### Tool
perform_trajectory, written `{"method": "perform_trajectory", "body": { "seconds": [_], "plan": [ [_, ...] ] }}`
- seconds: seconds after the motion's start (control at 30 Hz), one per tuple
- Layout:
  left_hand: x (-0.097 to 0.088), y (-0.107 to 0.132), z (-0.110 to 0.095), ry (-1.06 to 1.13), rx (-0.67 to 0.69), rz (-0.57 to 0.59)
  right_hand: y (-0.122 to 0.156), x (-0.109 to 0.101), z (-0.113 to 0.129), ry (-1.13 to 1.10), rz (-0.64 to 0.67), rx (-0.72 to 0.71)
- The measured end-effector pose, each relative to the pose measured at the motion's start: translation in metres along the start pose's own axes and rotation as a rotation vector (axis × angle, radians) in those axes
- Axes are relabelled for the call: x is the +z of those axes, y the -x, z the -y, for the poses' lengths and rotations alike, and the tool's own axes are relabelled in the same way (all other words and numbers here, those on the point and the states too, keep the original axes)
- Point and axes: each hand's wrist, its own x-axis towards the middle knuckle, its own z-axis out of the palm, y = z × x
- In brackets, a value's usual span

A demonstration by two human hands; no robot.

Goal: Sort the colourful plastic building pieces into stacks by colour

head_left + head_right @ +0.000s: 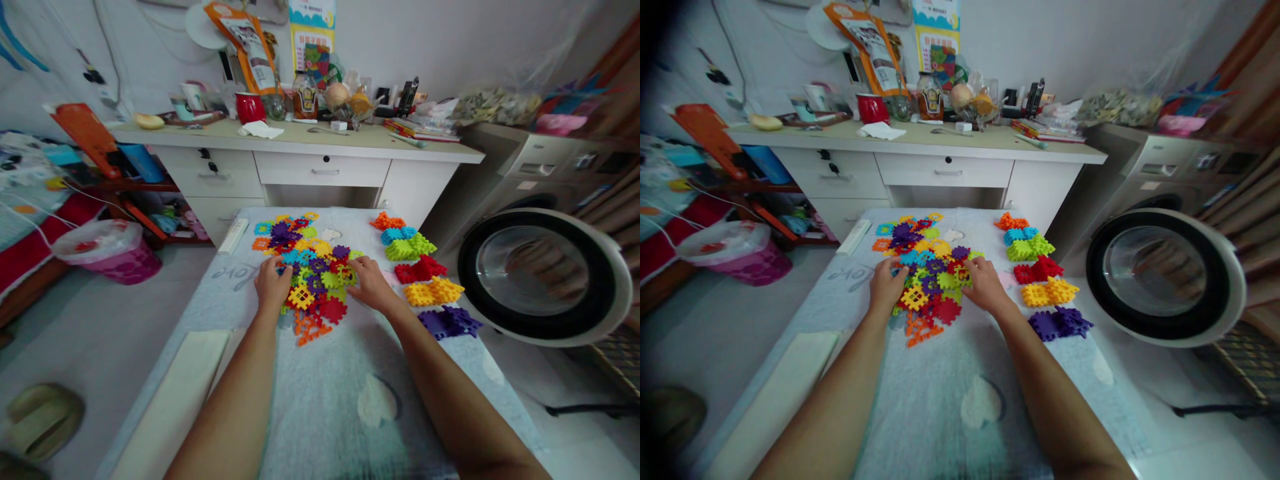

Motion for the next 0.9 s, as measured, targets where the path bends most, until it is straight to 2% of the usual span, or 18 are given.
{"method": "perform_trajectory", "body": {
  "seconds": [0.2,0.33,0.5,0.67,0.77,0.9],
  "plan": [
    [-0.001,0.000,0.000,-0.008,-0.006,0.008,-0.008,-0.001,0.002,0.135,0.052,-0.028],
    [0.000,-0.001,0.003,-0.002,0.006,0.010,-0.012,-0.021,-0.015,0.086,0.049,-0.085],
    [0.002,-0.002,0.006,-0.015,0.004,0.000,-0.024,-0.078,-0.066,0.134,0.014,-0.048],
    [0.002,-0.002,0.006,-0.021,0.007,0.003,-0.042,-0.133,-0.135,0.311,0.078,0.110],
    [0.002,-0.002,0.006,-0.030,0.006,0.013,-0.048,-0.147,-0.169,0.368,0.125,0.175],
    [0.002,-0.003,0.006,-0.036,0.016,0.010,-0.047,-0.149,-0.193,0.381,0.178,0.233]
  ]
}}
